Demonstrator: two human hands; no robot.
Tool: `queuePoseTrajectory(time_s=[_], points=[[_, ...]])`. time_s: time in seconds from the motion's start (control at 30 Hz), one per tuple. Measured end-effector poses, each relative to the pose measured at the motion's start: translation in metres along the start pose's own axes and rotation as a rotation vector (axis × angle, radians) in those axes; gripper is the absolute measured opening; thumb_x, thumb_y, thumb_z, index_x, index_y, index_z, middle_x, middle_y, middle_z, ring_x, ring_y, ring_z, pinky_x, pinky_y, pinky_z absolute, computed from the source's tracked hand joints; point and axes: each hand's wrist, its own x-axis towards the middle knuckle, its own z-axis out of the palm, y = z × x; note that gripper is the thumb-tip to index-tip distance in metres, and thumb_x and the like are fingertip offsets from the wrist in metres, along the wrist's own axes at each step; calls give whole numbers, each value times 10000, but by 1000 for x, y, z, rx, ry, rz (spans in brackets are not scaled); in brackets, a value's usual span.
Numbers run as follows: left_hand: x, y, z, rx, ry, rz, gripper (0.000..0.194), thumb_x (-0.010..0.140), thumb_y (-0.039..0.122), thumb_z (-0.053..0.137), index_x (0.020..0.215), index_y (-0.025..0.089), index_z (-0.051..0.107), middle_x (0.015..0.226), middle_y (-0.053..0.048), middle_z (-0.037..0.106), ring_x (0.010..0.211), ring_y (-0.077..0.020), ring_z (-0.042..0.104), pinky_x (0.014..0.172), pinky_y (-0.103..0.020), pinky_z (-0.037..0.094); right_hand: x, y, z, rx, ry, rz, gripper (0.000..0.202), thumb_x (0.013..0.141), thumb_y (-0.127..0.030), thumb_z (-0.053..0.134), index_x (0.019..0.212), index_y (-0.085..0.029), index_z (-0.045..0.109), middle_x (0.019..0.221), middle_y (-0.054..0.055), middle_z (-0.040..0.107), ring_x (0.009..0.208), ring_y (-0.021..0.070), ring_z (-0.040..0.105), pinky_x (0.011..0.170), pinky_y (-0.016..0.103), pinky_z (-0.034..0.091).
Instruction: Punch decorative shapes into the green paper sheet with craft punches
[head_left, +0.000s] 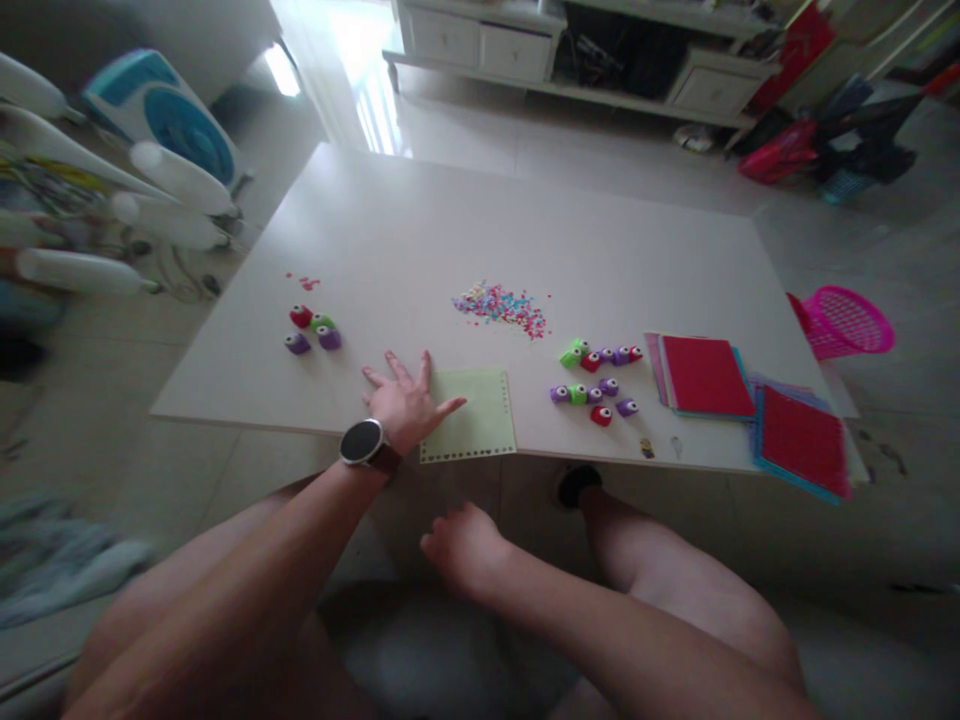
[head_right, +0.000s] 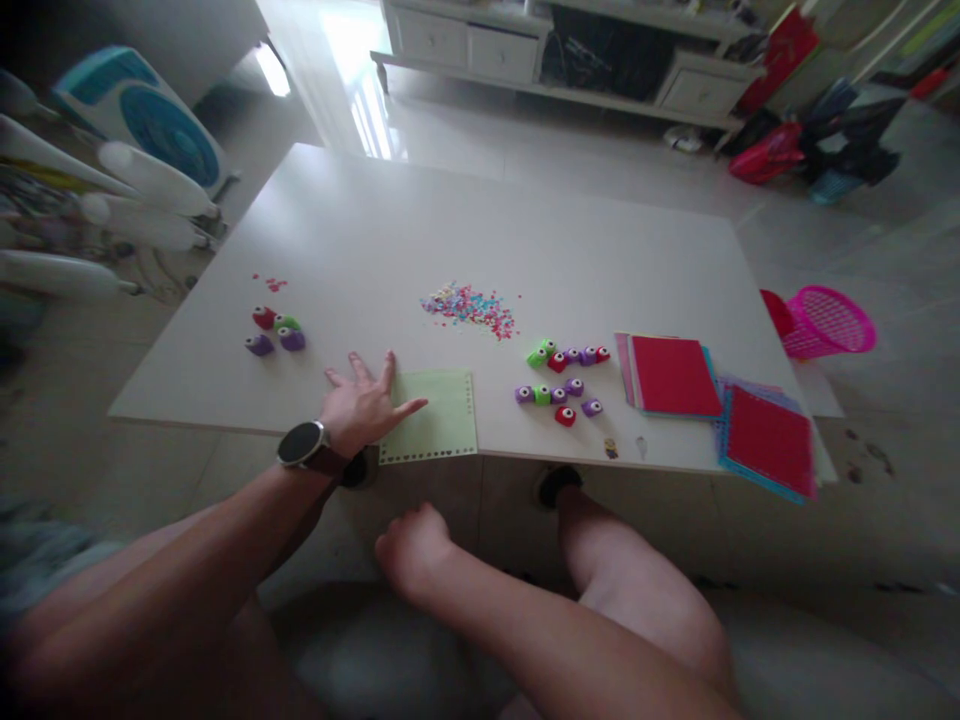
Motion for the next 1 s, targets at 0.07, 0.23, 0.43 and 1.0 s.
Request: queuePoseTrajectory(time_s=[0.07, 0.23, 0.43, 1.0], points=[[0, 0, 0, -16, -6, -1, 1125, 855, 869, 513, 1720, 234, 172, 1739, -342, 119, 1501, -717, 195, 995, -762, 496, 0, 0, 0, 2, -1, 0, 162, 946, -88, 647, 1049, -99, 771, 1064, 164, 786, 1040, 287, 763, 908, 437, 587], [-1, 0, 0, -27, 0, 8, 1138, 854, 863, 528, 1721, 224, 160, 1734, -357, 100, 1501, -728, 174, 1008, -767, 487, -2, 0, -3, 15, -13, 10, 185, 972, -101, 621, 1081, -97, 771, 1090, 156, 785, 1065, 296, 757, 918, 434, 579], [-1, 0, 0, -35, -9, 17, 1137, 862, 874, 483, 1723, 216, 138, 1730, -372, 73, 1498, -740, 151, 998, -791, 475, -3, 0, -3, 32, 0, 16, 188, 966, -97, 628, 1076, -97, 780, 1108, 151, 789, 1069, 312, 758, 912, 429, 576], [-5, 5, -2, 59, -3, -14, 1153, 863, 900, 435, 1725, 224, 76, 1748, -323, 105, 1514, -694, 208, 993, -753, 511, -4, -2, -6, 2, -44, 14, 211, 984, -99, 618, 1127, -99, 773, 1122, 160, 780, 1109, 294, 752, 957, 440, 586]])
